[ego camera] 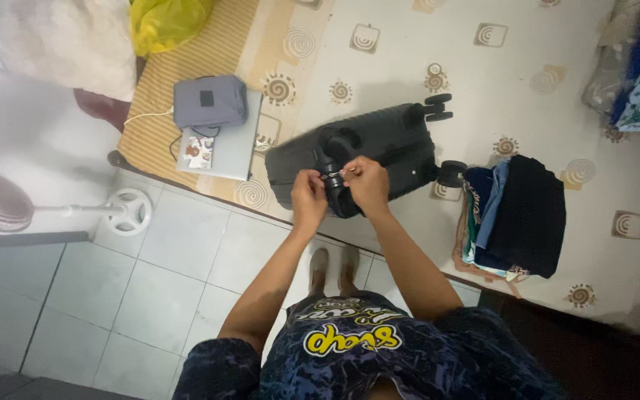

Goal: The person opens a suitcase on a bed and packs folded clothing items into it one at a time, including dark garments, a checkered blanket, and a peach-colored garment. They then place a gray pouch and a laptop into the suitcase and coil a charging cable with earphones on the bed beside it.

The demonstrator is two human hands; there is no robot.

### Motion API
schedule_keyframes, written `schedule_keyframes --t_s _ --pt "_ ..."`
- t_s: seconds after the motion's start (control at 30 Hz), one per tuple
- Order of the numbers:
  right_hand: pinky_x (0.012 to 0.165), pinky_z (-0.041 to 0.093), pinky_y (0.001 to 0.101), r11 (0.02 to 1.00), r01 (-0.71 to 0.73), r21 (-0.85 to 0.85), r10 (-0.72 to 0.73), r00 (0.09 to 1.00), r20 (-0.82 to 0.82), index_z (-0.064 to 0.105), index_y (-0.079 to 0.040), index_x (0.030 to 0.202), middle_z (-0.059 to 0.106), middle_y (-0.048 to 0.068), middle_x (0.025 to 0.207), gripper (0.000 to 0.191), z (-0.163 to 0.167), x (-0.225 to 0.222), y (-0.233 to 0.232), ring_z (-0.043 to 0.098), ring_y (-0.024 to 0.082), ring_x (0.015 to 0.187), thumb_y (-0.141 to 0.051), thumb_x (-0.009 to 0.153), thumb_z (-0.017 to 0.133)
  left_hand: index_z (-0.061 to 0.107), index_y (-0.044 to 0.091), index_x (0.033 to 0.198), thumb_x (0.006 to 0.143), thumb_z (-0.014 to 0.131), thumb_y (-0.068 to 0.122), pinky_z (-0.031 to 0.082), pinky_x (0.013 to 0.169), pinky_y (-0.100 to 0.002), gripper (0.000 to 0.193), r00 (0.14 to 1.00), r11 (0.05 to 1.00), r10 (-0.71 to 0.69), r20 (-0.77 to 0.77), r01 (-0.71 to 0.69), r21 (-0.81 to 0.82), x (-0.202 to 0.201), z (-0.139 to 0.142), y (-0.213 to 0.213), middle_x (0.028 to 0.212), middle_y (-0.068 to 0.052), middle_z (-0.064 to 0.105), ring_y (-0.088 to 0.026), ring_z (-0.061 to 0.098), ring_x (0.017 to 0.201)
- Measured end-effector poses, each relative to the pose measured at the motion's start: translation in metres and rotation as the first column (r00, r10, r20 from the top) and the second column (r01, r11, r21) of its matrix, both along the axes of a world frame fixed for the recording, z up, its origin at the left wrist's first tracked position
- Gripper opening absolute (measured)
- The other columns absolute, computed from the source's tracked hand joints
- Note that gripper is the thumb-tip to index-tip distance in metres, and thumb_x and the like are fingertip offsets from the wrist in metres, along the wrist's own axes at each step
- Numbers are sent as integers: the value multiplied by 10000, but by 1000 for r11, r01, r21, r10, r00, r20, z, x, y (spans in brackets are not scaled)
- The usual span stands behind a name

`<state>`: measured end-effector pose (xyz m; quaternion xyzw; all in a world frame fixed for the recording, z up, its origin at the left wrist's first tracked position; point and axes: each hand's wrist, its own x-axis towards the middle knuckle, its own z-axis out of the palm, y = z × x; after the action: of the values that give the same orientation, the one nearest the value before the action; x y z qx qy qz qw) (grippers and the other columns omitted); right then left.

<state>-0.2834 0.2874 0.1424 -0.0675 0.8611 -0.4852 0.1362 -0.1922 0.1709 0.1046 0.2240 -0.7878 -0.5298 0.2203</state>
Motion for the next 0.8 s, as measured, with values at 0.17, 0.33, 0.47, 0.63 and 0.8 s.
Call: schedule_keyframes --t_s 0.17,0.33,0.47,0.63,0.8 --pt "691 558 473 969 38 243 35 957 -288 768 -113 811 742 133 779 57 -8 -15 3 718 359 761 -165 833 778 585 12 955 861 571 -121 476 770 -501 163 1000 965 -15 26 21 -260 0 -6 -30 930 -190 608 -402 599 885" --pt "715 543 517 915 142 377 31 908 -418 735 -81 840 724 203 792 110 -39 -77 53 705 414 787 -181 872 765 569 5 945 807 520 -130 443 744 -525 199 999 920 22 42 -4 -392 7 -16 -63 896 -217 576 -440 567 867" --pt "724 550 507 836 48 547 142 944 -299 722 -39 879 719 212 834 226 -52 -143 99 700 411 804 -262 897 756 551 11 938 818 513 -123 439 726 -510 184 992 905 117 51 -86 -417 20 -21 -95 869 -219 557 -423 553 830" --pt "756 561 476 830 -286 479 373 923 -95 751 -63 880 733 176 848 171 -65 -192 101 708 363 795 -226 907 707 593 3 979 754 507 -146 473 705 -455 284 974 923 184 133 -125 -363 46 -26 -131 876 -218 583 -389 591 820" --pt "749 581 457 632 -463 621 524 846 98 746 -68 867 740 160 835 187 -108 -159 51 731 308 765 -239 895 675 637 32 975 857 554 -62 501 734 -377 173 910 939 311 274 -249 -239 69 -47 -162 893 -201 680 -324 674 834"
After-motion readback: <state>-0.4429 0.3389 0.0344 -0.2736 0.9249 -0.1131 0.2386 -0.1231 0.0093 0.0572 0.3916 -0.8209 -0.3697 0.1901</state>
